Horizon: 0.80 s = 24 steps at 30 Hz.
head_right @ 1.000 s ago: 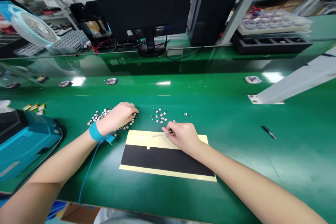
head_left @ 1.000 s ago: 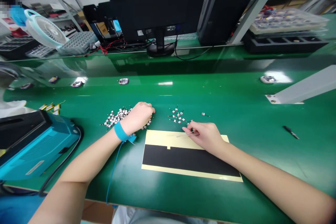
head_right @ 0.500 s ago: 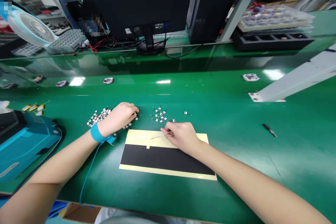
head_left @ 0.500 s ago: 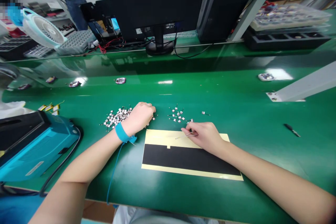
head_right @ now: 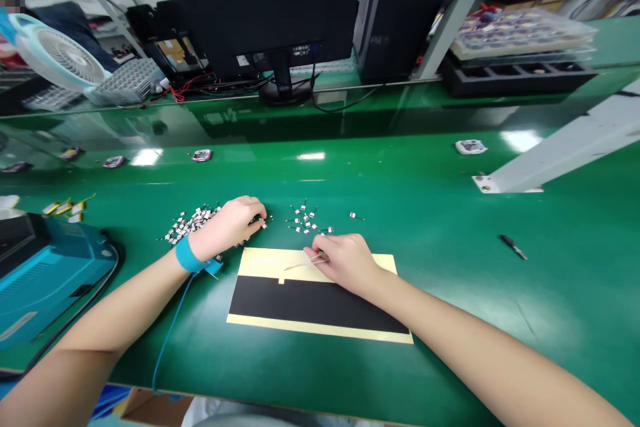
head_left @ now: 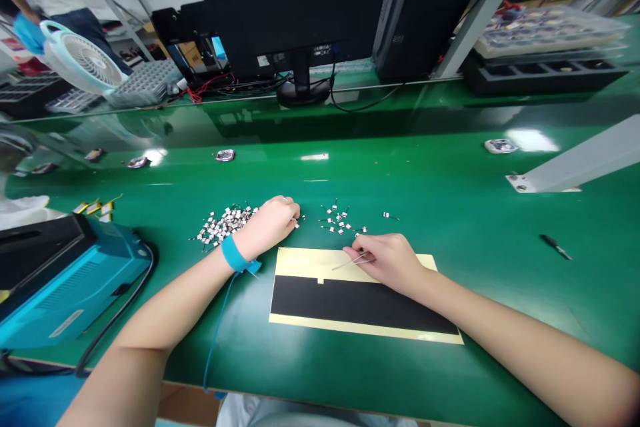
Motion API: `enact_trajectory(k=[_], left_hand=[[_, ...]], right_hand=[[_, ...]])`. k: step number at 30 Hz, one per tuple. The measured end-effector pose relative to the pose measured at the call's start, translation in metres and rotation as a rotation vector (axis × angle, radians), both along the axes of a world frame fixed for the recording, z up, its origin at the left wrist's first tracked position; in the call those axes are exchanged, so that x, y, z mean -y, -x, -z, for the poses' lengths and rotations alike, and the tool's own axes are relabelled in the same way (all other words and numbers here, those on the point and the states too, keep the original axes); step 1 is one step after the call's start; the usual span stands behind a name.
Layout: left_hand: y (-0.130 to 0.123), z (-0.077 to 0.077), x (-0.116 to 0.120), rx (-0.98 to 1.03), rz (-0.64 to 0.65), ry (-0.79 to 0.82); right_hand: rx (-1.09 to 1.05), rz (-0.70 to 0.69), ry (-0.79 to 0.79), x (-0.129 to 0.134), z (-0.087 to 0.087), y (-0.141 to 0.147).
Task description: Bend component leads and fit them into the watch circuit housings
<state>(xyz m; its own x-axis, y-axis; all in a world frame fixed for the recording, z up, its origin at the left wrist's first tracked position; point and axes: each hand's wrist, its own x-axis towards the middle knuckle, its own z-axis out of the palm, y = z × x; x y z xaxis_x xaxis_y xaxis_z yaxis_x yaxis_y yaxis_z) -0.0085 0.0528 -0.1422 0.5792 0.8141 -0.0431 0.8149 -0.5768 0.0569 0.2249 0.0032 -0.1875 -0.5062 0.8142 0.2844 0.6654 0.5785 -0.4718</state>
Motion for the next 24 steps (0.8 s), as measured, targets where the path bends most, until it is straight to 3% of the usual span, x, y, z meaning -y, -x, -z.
enact_trajectory(k=[5,10,13,17,24], left_hand=[[-0.006,-0.009,0.004,0.143,0.058,0.058],[-0.018,-0.014,0.021,0.598,0.103,0.194],[-0.029,-0.009,0.035,0.824,0.137,0.332],[-0.045,0.004,0.050,0.983,0.156,0.505],[-0.059,0.031,0.048,1.264,-0.044,0.523]], right_hand=[[-0.032,-0.083,0.196,0.013,-0.014,0.006],[0.063,-0.279,0.382,0.031,-0.030,0.014],[0.155,-0.326,0.391,0.033,-0.029,0.015],[0.228,-0.323,0.376,0.028,-0.027,0.012],[0.257,-0.279,0.230,0.029,-0.026,0.015]])
